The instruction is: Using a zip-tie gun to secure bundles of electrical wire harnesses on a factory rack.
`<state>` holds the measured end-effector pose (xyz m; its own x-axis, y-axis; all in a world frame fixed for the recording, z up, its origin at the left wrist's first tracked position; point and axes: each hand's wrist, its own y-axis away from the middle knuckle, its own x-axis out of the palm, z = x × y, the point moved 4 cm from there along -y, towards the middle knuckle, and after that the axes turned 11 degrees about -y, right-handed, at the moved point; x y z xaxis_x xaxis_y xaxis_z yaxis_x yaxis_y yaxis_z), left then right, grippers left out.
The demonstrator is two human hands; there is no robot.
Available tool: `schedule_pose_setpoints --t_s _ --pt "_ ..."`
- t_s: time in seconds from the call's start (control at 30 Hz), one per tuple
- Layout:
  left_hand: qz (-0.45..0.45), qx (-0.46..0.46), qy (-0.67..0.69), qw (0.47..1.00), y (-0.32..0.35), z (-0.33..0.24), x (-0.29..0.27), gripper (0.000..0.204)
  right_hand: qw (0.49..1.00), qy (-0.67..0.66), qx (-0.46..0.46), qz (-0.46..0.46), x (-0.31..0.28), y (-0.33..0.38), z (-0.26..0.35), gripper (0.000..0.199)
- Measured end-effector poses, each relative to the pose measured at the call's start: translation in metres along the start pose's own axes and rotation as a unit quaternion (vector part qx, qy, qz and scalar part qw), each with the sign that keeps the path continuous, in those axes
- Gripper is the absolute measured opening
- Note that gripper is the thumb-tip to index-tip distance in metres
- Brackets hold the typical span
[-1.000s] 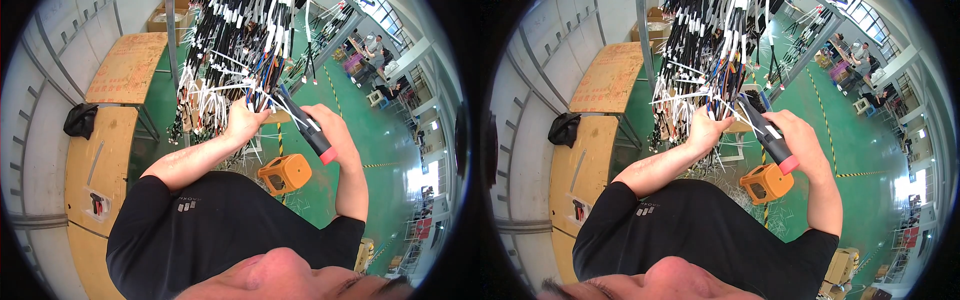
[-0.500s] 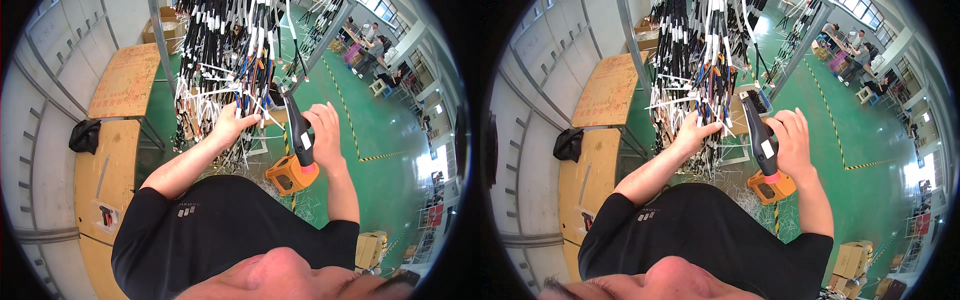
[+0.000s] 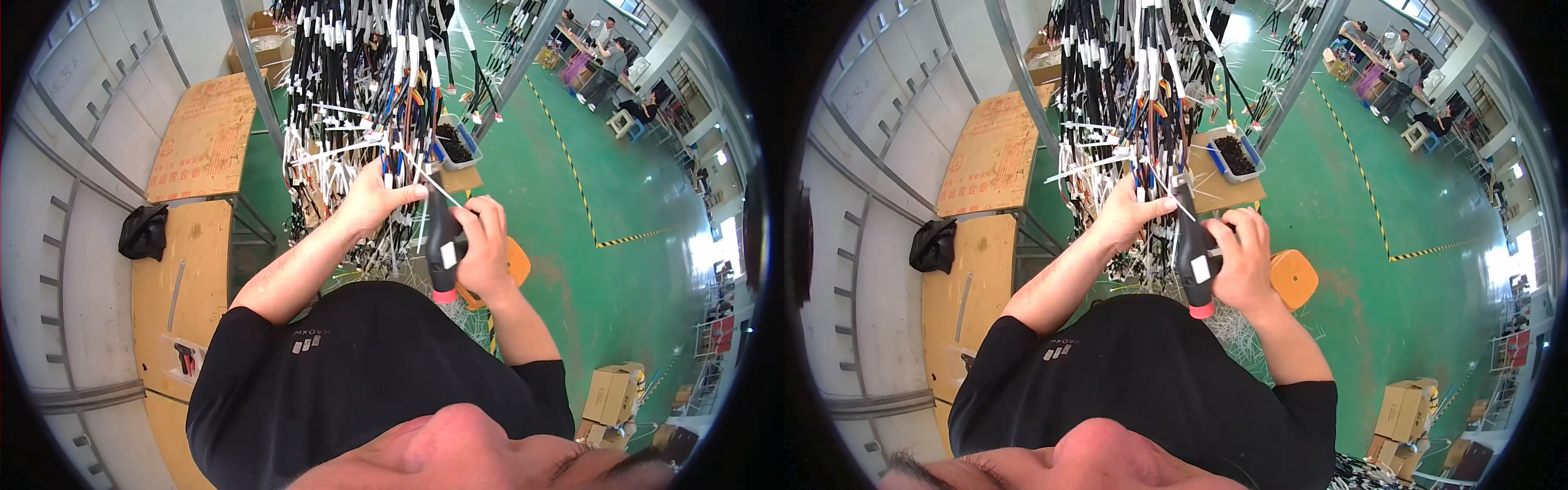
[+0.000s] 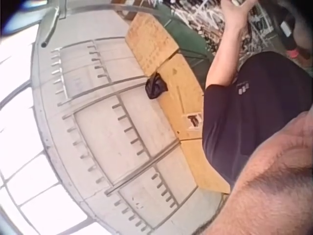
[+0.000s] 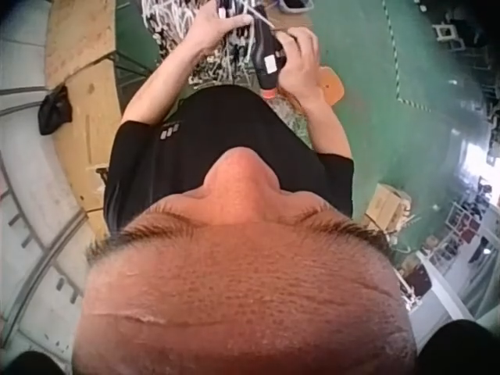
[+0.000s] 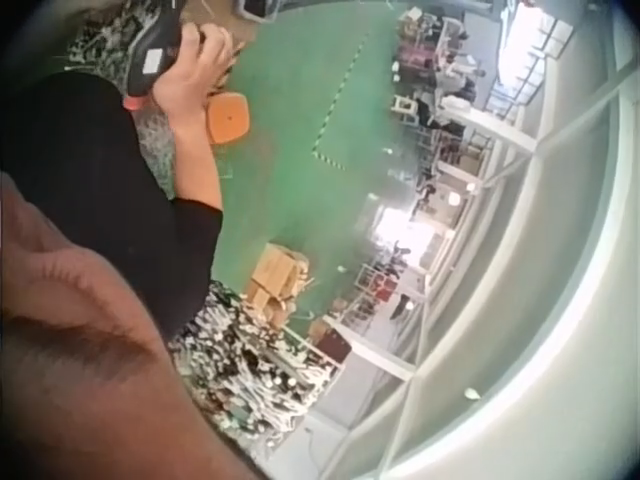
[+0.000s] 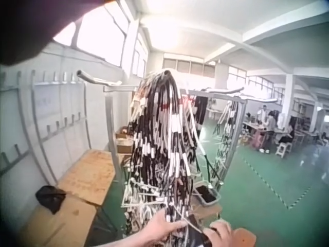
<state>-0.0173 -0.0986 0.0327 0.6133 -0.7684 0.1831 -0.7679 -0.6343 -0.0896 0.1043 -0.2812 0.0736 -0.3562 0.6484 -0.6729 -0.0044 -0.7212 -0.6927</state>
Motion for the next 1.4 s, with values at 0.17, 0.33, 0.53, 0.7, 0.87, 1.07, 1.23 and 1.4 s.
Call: schedule_pose_setpoints --t_s 0.17,0.33,0.53,0.7,0.87,1.07,1.23,1.4 --pt "-0.043 0.084 -0.201 0.975 0.003 -0.006 -0.013 0.037 0.981 -0.17 0.092 -0.027 -0.022 -0.001 -0.01 0.052" --pt "-0.126 0.077 -0.106 0.983 0.003 0.006 -0.016 0.016 0.962 -0.233 0.14 0.03 -0.054 -0.023 -0.004 0.049" --pt "-0.123 0.054 0.016 0.991 -0.001 0.008 -0.005 0.014 0.966 -0.217 0.09 0.111 -0.059 -0.07 0.028 0.06" --pt "-0.098 0.074 0.086 0.989 -0.004 0.02 -0.008 0.02 0.965 -0.188 0.064 0.172 -0.056 -0.09 0.022 0.058" --pt "-0.116 0.068 0.066 0.989 0.001 0.013 -0.009 0.024 0.969 -0.132 0.076 0.192 -0.064 -0.098 0.036 0.061" --pt "-0.178 0.093 0.101 0.974 0.004 0.011 -0.008 0.013 0.965 -0.121 0.099 0.208 -0.061 -0.113 0.059 0.061" --pt "-0.087 0.029 0.208 0.974 0.001 0.004 -0.011 0.02 0.964 -0.107 0.119 0.211 -0.059 -0.113 0.065 0.061" --pt "-0.028 0.001 0.202 0.979 -0.005 0.005 -0.017 0.012 0.963 -0.105 0.145 0.203 -0.068 -0.108 0.065 0.061"
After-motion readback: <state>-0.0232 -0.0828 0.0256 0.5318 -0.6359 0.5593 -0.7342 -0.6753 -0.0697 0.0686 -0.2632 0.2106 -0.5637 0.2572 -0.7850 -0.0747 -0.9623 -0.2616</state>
